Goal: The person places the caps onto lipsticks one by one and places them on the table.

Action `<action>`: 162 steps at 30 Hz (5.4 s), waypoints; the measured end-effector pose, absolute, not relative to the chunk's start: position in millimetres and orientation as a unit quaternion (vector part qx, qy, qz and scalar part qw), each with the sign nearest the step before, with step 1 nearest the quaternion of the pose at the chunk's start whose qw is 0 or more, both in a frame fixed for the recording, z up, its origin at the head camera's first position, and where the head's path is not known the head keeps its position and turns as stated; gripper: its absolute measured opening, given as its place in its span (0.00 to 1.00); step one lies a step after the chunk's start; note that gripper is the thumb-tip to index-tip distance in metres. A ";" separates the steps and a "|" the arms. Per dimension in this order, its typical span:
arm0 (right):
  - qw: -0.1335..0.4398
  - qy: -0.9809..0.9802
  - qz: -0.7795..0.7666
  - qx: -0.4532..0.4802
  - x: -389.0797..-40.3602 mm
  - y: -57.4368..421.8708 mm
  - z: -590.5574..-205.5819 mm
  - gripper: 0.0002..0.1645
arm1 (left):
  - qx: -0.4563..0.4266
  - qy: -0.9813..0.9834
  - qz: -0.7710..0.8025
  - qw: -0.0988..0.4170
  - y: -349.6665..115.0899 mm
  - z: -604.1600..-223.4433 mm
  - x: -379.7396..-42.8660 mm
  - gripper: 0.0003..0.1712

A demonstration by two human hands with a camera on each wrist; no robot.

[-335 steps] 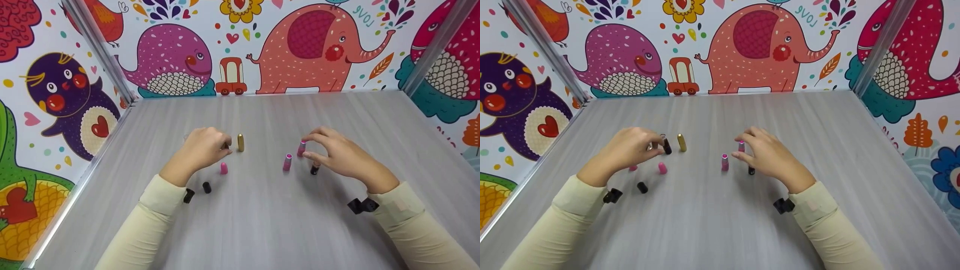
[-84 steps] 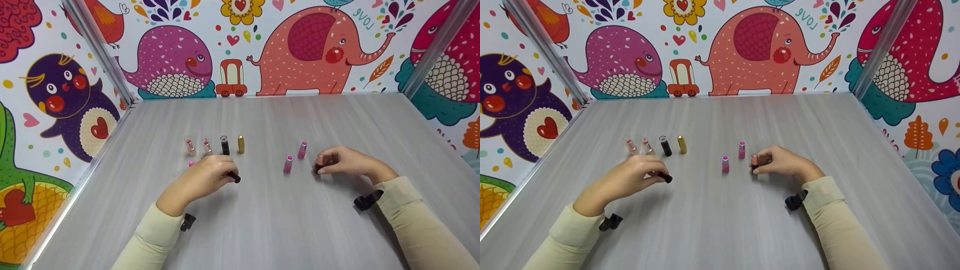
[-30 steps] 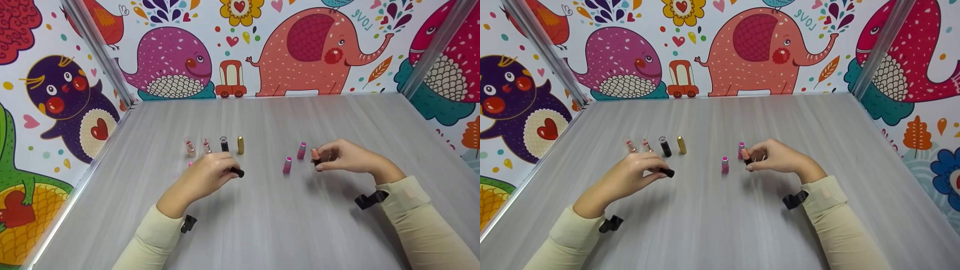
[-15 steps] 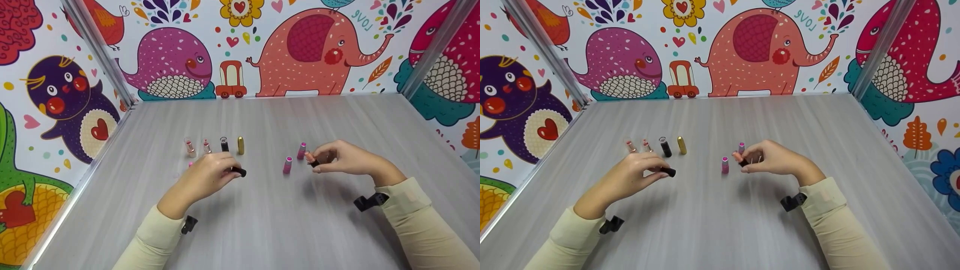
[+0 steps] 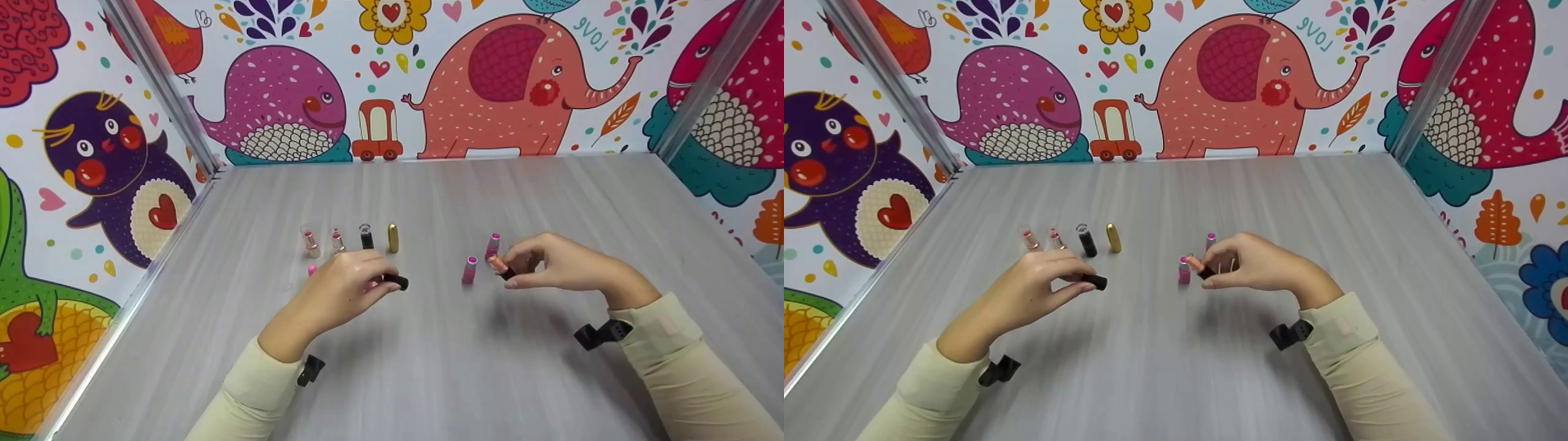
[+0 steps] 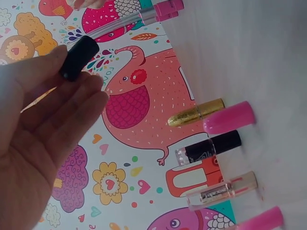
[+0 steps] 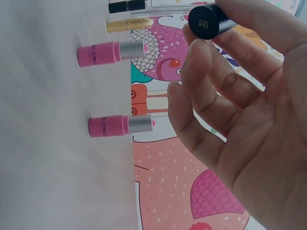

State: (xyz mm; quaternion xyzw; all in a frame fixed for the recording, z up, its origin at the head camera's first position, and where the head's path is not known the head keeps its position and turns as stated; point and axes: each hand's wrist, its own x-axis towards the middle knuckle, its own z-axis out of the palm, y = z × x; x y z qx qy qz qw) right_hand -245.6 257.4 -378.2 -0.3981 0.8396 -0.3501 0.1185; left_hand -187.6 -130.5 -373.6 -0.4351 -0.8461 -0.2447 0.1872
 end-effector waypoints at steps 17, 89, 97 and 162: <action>0.129 0.833 -0.342 -0.415 -234.9 243.0 -375.8 0.11 | -0.445 -0.825 -0.281 0.205 -128.6 -373.9 -186.3 0.07; 0.158 0.832 -0.309 -0.434 -223.3 214.5 -387.0 0.12 | -0.474 -0.808 -0.287 0.202 -106.8 -382.1 -176.7 0.06; 0.156 0.823 -0.311 -0.448 -221.5 210.6 -389.0 0.09 | -0.481 -0.801 -0.289 0.208 -102.5 -382.2 -174.3 0.06; 0.089 0.783 -0.332 -0.518 -202.4 180.8 -394.9 0.07 | -0.519 -0.775 -0.311 0.185 -86.9 -392.6 -166.2 0.09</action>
